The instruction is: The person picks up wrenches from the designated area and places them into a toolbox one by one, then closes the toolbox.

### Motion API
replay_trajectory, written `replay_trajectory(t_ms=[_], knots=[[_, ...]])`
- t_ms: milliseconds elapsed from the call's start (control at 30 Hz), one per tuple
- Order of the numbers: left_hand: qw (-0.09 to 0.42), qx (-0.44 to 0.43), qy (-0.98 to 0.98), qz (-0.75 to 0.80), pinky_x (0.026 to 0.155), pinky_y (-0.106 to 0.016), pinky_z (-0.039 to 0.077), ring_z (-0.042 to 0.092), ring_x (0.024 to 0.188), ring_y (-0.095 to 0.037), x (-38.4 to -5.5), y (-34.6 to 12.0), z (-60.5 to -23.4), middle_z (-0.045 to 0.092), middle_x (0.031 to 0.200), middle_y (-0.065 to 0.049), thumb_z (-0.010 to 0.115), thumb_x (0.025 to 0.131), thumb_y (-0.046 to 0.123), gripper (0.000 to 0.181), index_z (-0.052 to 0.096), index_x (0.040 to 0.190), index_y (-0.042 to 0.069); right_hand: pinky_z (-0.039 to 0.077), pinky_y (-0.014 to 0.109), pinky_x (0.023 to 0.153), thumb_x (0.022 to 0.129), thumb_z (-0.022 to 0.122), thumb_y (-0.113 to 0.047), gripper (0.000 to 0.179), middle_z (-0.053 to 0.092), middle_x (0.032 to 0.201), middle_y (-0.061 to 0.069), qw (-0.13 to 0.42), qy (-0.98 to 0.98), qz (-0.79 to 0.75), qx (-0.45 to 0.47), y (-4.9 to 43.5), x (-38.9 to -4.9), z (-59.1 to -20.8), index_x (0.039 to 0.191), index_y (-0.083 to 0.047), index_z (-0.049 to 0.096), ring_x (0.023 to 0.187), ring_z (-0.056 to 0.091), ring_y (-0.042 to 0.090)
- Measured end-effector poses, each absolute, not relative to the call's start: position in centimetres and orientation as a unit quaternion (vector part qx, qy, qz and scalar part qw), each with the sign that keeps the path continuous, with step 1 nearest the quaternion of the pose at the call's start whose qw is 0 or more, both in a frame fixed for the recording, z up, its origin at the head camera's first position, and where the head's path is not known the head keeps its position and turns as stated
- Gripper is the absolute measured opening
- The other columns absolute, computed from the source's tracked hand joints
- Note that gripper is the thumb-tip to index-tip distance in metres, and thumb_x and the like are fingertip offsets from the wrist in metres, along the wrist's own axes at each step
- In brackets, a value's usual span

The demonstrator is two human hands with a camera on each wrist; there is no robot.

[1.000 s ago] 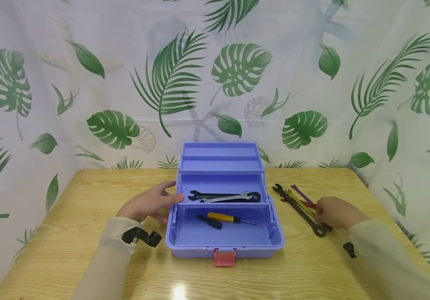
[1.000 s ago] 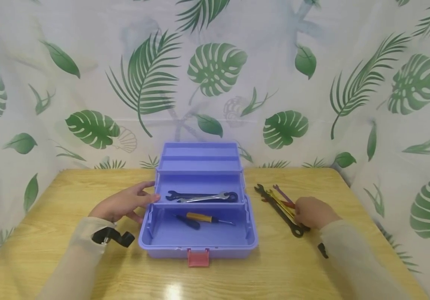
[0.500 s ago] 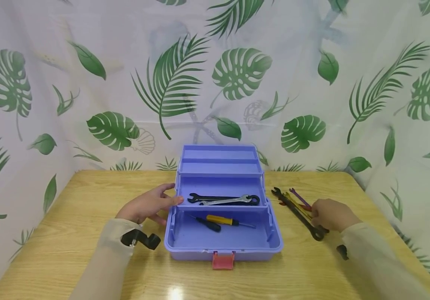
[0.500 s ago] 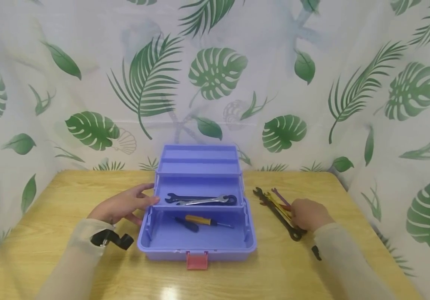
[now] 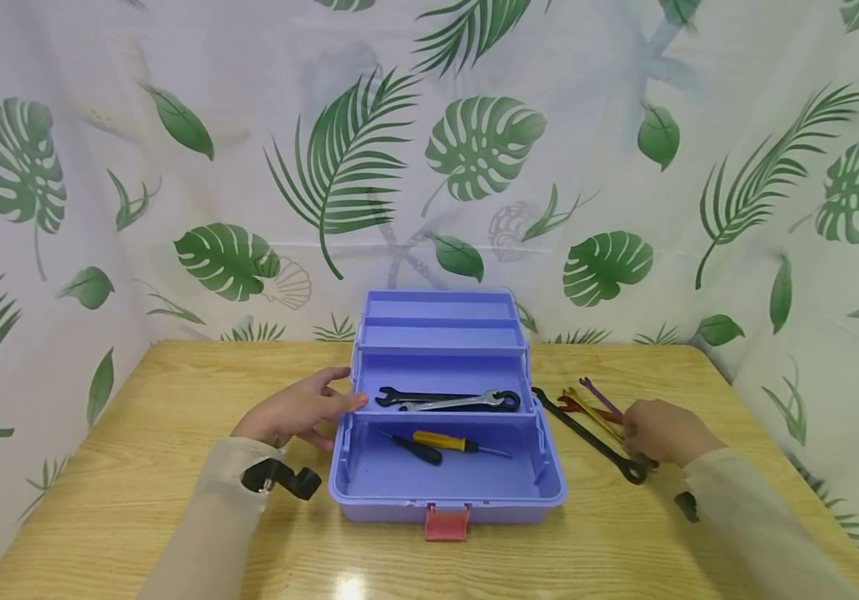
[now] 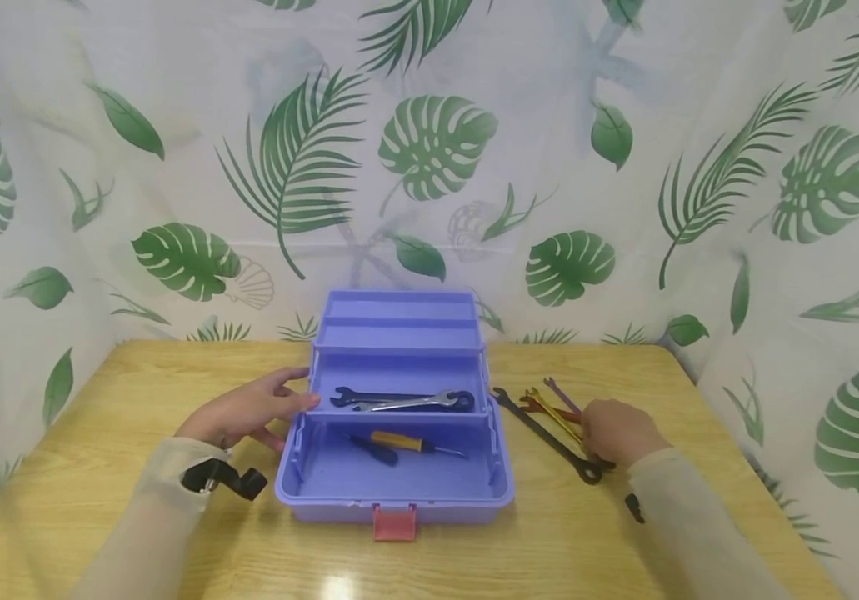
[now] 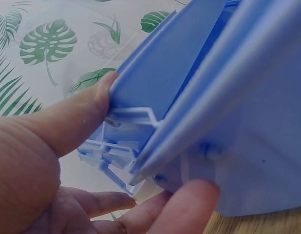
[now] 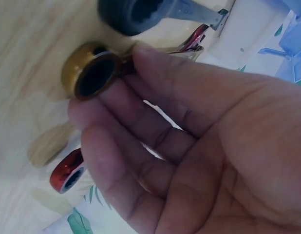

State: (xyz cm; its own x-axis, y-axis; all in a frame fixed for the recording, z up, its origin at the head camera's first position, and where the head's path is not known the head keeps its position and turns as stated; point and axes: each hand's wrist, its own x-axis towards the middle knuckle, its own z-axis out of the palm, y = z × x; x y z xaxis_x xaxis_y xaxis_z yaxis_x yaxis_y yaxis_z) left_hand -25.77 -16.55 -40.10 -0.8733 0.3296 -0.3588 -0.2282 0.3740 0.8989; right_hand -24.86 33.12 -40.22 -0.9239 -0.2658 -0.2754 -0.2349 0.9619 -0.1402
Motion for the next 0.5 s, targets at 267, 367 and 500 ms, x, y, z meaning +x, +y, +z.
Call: replay_trajectory(t_ms=[267,367,500], knots=[[0.246,0.031,0.79,0.561,0.067,-0.045,0.058,0.056,0.112,-0.031,-25.72,-16.56,-39.95,0.048,0.132,-0.018,0.07,0.083,0.046,0.085,0.023,0.149,0.019,0.035,0.026,0.043,0.083,0.062,-0.014,0.019,0.053,0.055,-0.001,0.17,0.975,-0.094,-0.108,33.76,-24.87,-40.33,0.064,-0.012,0.059,0.046,0.044,0.011],[0.248,0.03,0.788,0.563,0.067,-0.045,0.058,0.056,0.112,-0.031,-25.7,-16.53,-39.93,0.049,0.132,-0.017,0.07,0.083,0.046,0.084,0.024,0.148,0.02,0.038,0.027,0.043,0.084,0.064,-0.019,0.015,0.055,0.06,0.0,0.178,0.975,-0.094,-0.091,33.99,-24.68,-40.27,0.071,-0.011,0.06,0.049,0.047,0.013],[0.249,0.025,0.79,0.56,0.067,-0.044,0.058,0.056,0.111,-0.03,-25.73,-16.56,-40.01,0.049,0.13,-0.017,0.07,0.082,0.047,0.085,0.024,0.148,0.021,0.038,0.03,0.047,0.083,0.065,-0.025,0.016,0.056,0.065,0.0,0.163,0.98,-0.077,-0.083,34.0,-24.53,-39.97,0.075,-0.012,0.061,0.055,0.049,0.015]])
